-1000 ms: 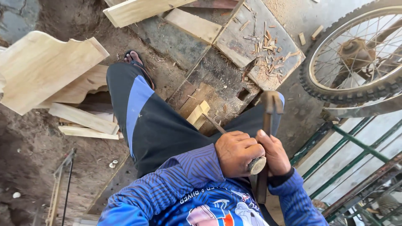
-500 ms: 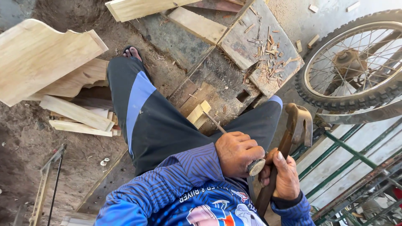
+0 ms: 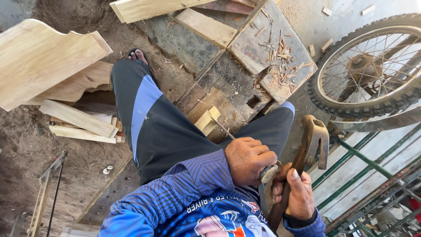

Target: The person sits on the ground and uses a hammer to strike a chisel, carving a small wooden block held between their legs. They repeatedly reposition the block and strike it to shape the wood, with wood shavings accumulating on the ground.

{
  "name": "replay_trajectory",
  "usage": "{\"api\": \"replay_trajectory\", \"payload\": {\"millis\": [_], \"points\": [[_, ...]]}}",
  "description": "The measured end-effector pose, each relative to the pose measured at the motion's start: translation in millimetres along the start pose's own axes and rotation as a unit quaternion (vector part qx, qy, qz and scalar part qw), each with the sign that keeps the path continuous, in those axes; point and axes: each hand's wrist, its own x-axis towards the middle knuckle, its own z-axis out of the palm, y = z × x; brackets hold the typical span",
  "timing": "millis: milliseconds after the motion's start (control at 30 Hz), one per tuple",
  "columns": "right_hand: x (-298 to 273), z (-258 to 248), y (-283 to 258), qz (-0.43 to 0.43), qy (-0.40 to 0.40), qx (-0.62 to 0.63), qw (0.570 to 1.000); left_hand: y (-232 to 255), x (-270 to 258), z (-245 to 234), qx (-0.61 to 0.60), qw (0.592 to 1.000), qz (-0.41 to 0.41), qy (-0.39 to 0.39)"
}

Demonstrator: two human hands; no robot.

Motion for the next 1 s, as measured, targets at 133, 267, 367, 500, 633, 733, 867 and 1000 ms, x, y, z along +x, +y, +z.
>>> {"api": "replay_trajectory", "payload": {"millis": [133, 267, 367, 500, 633, 733, 867, 1000], "points": [[-7.2, -9.4, 8.0, -0.016, -0.006, -0.003, 1.0, 0.4, 1.7, -8.1, -0.032, 0.999, -0.007, 0.012], [-18.9, -16.5, 14.0, -0.043, -0.006, -0.038, 0.998, -2.0, 2.7, -18.8, -0.065, 0.997, -0.026, 0.036], [-30.7, -25.3, 27.0, -0.076, 0.005, -0.074, 0.994, -4.4, 0.4, -25.9, -0.077, 0.996, -0.032, 0.029], [-39.4, -41.7, 51.5, -0.112, 0.002, -0.063, 0.992, -2.6, -0.3, -35.0, -0.096, 0.995, -0.016, 0.036], [-44.0, -27.4, 49.9, -0.213, -0.017, -0.097, 0.972, -2.9, -3.9, -36.5, -0.108, 0.992, -0.023, 0.066], [-38.9, -35.1, 53.3, -0.246, -0.042, -0.163, 0.954, -3.4, -5.9, -40.0, -0.119, 0.99, -0.022, 0.077], [-33.2, -21.8, 41.9, -0.134, -0.069, -0.28, 0.948, -6.1, -5.1, -44.8, -0.132, 0.989, -0.006, 0.068], [-37.8, -47.2, 56.9, -0.101, -0.092, -0.274, 0.952, -5.7, -8.2, -40.6, -0.127, 0.989, -0.012, 0.068]]}}
